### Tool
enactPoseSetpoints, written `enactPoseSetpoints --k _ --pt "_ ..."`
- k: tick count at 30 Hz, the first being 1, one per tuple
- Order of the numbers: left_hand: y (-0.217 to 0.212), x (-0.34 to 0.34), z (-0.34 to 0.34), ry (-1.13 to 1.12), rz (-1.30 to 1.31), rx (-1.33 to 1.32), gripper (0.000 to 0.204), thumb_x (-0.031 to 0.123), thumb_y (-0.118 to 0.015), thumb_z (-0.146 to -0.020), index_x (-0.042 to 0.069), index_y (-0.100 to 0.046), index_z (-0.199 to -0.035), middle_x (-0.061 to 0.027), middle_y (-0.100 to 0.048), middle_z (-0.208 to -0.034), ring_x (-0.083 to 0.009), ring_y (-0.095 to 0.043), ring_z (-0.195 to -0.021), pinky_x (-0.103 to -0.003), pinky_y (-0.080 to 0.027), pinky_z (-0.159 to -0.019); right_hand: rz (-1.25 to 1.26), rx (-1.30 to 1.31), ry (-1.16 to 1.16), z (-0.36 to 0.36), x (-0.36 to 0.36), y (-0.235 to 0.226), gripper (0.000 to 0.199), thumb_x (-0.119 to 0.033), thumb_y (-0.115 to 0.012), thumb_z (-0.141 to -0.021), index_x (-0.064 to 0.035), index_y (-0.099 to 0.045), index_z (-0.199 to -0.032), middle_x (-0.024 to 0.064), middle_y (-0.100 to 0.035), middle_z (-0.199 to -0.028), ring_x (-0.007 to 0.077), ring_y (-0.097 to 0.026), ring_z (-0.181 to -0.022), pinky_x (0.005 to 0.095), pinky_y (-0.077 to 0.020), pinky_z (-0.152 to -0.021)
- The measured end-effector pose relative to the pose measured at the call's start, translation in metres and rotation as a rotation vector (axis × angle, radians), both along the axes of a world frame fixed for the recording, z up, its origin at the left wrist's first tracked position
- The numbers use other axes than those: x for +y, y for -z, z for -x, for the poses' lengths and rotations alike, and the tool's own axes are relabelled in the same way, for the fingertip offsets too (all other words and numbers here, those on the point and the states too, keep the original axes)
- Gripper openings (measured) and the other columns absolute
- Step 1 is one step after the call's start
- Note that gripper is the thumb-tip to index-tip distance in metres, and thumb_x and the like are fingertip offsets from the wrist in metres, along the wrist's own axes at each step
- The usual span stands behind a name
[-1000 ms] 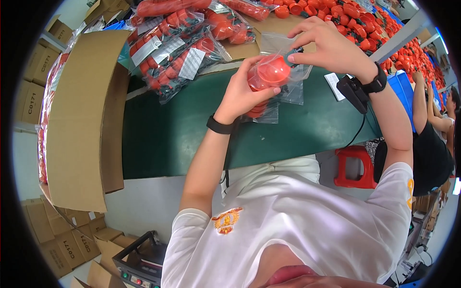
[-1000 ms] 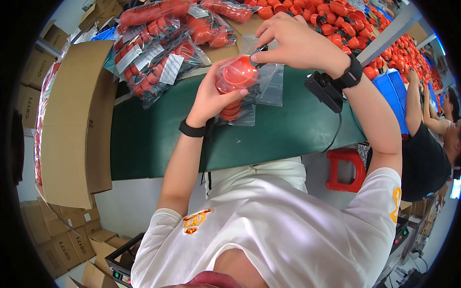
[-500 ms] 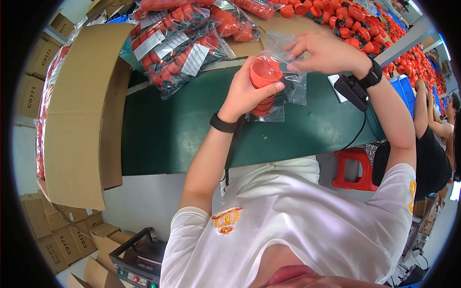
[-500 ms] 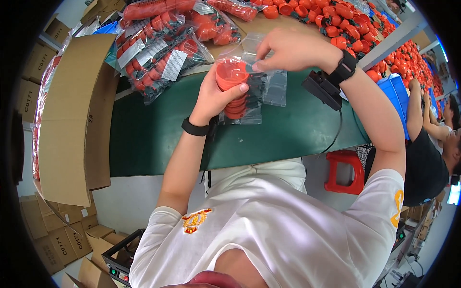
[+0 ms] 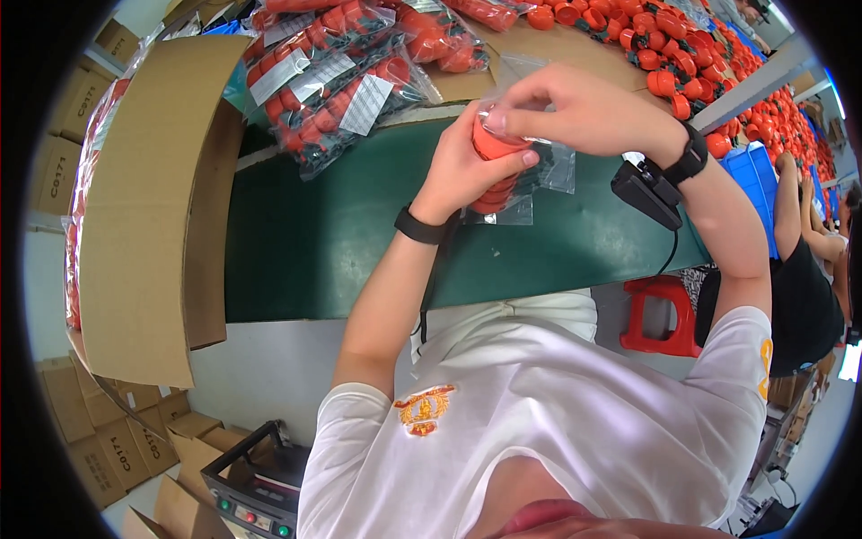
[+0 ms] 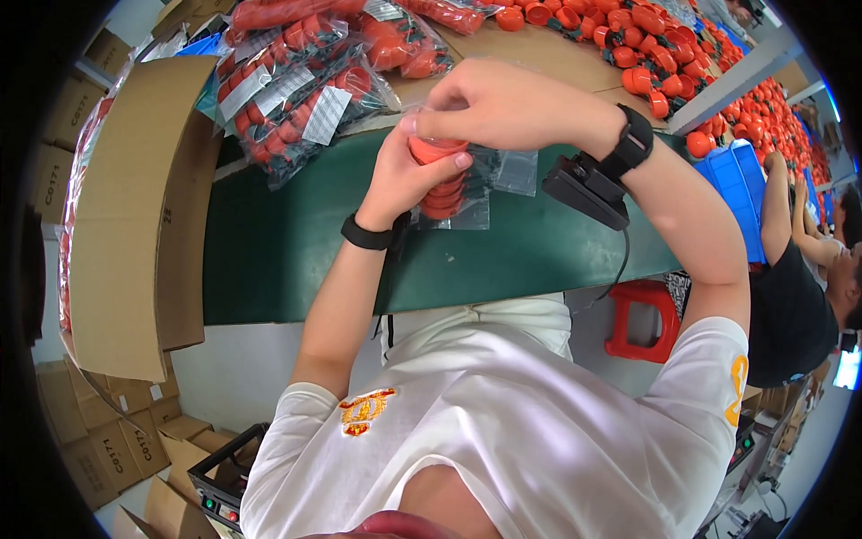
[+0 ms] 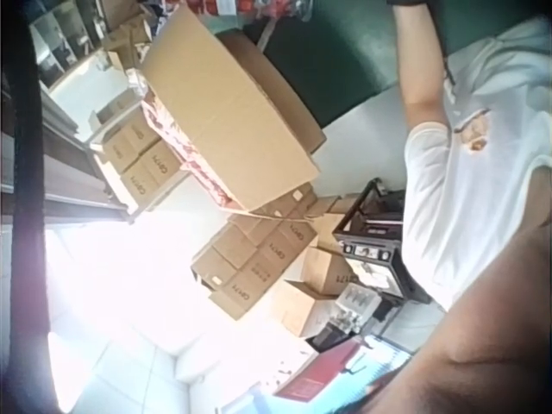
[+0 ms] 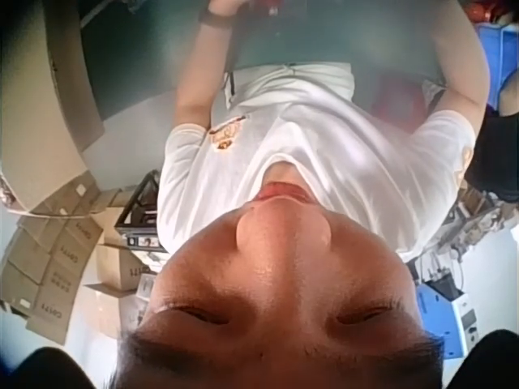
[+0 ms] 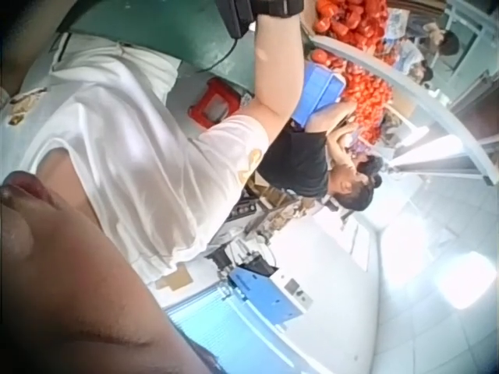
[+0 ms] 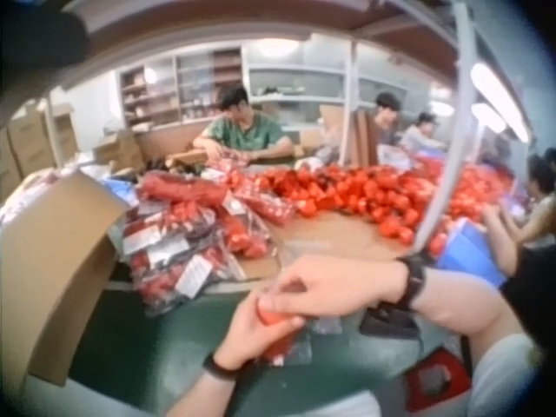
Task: The person packs red plastic components into a clear plastic bag by hand, then inserts a small white paper slip. They press the bag to remove air and seal the zipper closure before repeating the process with another set.
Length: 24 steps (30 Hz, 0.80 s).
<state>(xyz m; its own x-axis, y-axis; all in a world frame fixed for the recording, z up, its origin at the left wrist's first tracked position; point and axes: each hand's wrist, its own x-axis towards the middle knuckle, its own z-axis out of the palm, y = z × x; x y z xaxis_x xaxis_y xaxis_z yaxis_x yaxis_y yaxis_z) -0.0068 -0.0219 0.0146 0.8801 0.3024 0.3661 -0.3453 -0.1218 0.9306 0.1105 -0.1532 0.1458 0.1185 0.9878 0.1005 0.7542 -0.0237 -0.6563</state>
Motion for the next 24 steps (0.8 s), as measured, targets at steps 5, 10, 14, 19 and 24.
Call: enactPoseSetpoints --k 5,10,14,19,24 --pt "0.001 -0.001 0.003 0.013 0.026 0.028 0.065 0.025 -0.090 -0.071 0.002 -0.056 -0.122 -0.0092 -0.069 -0.109 -0.0186 -0.067 -0.099 -0.034 -0.054 -0.088 0.354 -0.107 -0.040 0.006 0.009 0.002 0.045 -0.039 -0.055 -0.101 0.0026 -0.066 -0.090 0.0087 -0.057 -0.068 0.0166 -0.049 -0.060 0.0331 -0.0414 -0.057" --pt "0.003 0.001 0.001 -0.047 -0.107 -0.038 0.074 0.021 -0.091 -0.067 0.003 -0.052 -0.127 -0.0108 -0.070 -0.111 -0.0202 -0.068 -0.102 -0.035 -0.054 -0.089 0.378 -0.202 -0.119 0.009 0.018 -0.002 0.047 -0.040 -0.053 -0.101 0.0019 -0.063 -0.083 0.0102 -0.054 -0.062 0.0205 -0.048 -0.056 0.0353 -0.0410 -0.055" --pt "-0.004 -0.005 0.003 -0.043 -0.079 -0.060 0.077 0.019 -0.091 -0.066 0.004 -0.051 -0.129 -0.0123 -0.069 -0.114 -0.0211 -0.068 -0.103 -0.036 -0.054 -0.091 0.407 -0.260 -0.150 0.016 0.021 -0.008 0.049 -0.040 -0.053 -0.101 0.0010 -0.063 -0.077 0.0122 -0.054 -0.060 0.0243 -0.050 -0.055 0.0374 -0.0420 -0.055" --pt "-0.004 -0.007 0.003 -0.051 -0.036 -0.099 0.083 0.018 -0.092 -0.064 0.003 -0.049 -0.134 -0.0131 -0.067 -0.116 -0.0199 -0.066 -0.106 -0.035 -0.053 -0.092 0.301 -0.183 -0.216 0.015 0.022 -0.007 0.050 -0.041 -0.051 -0.101 0.0007 -0.063 -0.075 0.0133 -0.057 -0.061 0.0270 -0.053 -0.056 0.0392 -0.0440 -0.057" --pt "-0.006 -0.011 0.004 -0.024 -0.087 -0.063 0.089 0.019 -0.093 -0.062 0.001 -0.047 -0.136 -0.0127 -0.065 -0.120 -0.0193 -0.064 -0.108 -0.034 -0.052 -0.094 0.407 -0.031 -0.264 0.005 0.016 -0.007 0.046 -0.038 -0.051 -0.101 0.0001 -0.063 -0.078 0.0146 -0.061 -0.064 0.0277 -0.060 -0.061 0.0401 -0.0472 -0.060"
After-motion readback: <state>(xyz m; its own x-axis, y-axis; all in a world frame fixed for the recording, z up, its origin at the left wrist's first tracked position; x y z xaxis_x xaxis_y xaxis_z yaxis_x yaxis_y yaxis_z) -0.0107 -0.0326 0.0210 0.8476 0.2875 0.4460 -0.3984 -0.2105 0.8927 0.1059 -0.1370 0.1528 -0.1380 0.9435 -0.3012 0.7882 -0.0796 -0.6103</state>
